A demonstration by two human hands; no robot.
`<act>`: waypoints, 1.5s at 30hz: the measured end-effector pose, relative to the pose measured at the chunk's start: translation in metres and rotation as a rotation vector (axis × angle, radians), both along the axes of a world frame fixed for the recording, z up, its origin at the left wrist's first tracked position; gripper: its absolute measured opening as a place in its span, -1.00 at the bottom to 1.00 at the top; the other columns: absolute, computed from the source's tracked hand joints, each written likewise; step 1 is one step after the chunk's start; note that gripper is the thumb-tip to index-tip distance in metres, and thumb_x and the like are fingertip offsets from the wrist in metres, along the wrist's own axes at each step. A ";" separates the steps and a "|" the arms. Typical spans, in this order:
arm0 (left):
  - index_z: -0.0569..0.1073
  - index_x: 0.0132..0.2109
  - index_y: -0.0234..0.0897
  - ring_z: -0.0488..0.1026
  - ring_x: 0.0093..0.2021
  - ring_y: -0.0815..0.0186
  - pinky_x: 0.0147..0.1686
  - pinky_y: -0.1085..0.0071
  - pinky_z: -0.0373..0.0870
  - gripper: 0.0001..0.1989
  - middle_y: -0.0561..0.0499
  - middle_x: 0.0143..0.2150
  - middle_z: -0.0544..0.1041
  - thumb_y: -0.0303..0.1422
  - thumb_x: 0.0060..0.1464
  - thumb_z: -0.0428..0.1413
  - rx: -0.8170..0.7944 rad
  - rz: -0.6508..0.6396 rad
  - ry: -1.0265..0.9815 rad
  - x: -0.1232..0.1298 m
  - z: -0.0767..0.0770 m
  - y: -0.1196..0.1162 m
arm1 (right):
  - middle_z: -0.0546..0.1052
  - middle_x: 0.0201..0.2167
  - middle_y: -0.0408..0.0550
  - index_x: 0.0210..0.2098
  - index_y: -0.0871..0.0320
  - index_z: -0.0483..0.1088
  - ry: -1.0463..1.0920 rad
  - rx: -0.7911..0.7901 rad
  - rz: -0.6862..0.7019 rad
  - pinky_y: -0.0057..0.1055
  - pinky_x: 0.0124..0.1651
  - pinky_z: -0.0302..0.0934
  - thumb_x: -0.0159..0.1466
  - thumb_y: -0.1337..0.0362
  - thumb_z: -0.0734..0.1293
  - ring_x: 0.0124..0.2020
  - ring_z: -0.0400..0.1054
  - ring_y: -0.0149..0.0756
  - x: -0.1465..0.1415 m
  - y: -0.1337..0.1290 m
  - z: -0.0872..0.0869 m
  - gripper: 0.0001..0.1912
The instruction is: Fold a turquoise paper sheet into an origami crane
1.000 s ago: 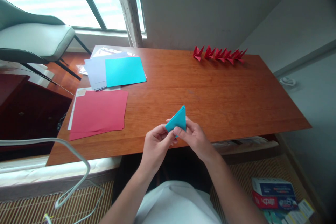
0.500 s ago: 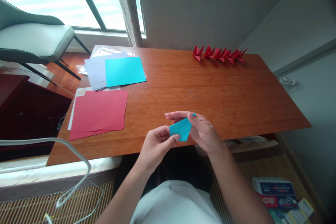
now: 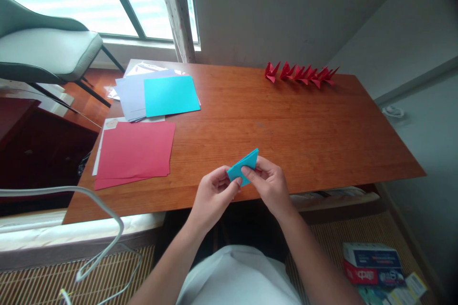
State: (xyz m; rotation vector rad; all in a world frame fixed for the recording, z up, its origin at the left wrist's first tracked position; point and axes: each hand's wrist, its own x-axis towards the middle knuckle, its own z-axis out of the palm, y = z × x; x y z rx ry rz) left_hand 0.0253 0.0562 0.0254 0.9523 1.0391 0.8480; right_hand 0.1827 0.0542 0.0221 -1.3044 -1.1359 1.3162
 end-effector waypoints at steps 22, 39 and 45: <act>0.57 -0.36 -0.33 0.46 -0.40 0.33 -0.37 0.46 0.41 -0.72 -0.01 -0.43 0.56 -0.18 0.04 0.34 -0.030 -0.062 -0.064 0.005 -0.005 -0.006 | 0.41 -0.54 -0.21 -0.49 0.13 0.39 0.135 -0.110 0.027 -0.43 -0.39 0.21 0.19 0.08 0.49 -0.48 0.27 -0.38 0.000 0.003 0.009 -0.69; 0.57 -0.35 -0.31 0.46 -0.46 0.37 -0.45 0.51 0.36 -0.78 0.02 -0.49 0.57 -0.23 0.03 0.34 -0.059 0.042 -0.044 0.004 -0.004 -0.006 | 0.50 -0.44 -0.12 -0.16 0.09 0.52 0.116 -0.029 -0.026 -0.42 -0.43 0.19 0.32 -0.09 0.36 -0.44 0.33 -0.34 0.017 0.002 0.005 -0.62; 0.60 -0.32 -0.31 0.47 -0.45 0.38 -0.43 0.51 0.42 -0.77 0.04 -0.46 0.57 -0.23 0.01 0.36 -0.083 0.041 -0.115 0.001 -0.001 -0.003 | 0.54 -0.41 -0.12 -0.35 0.12 0.50 -0.005 -0.006 0.105 -0.40 -0.30 0.28 0.31 0.06 0.41 -0.38 0.38 -0.32 0.010 -0.005 0.005 -0.74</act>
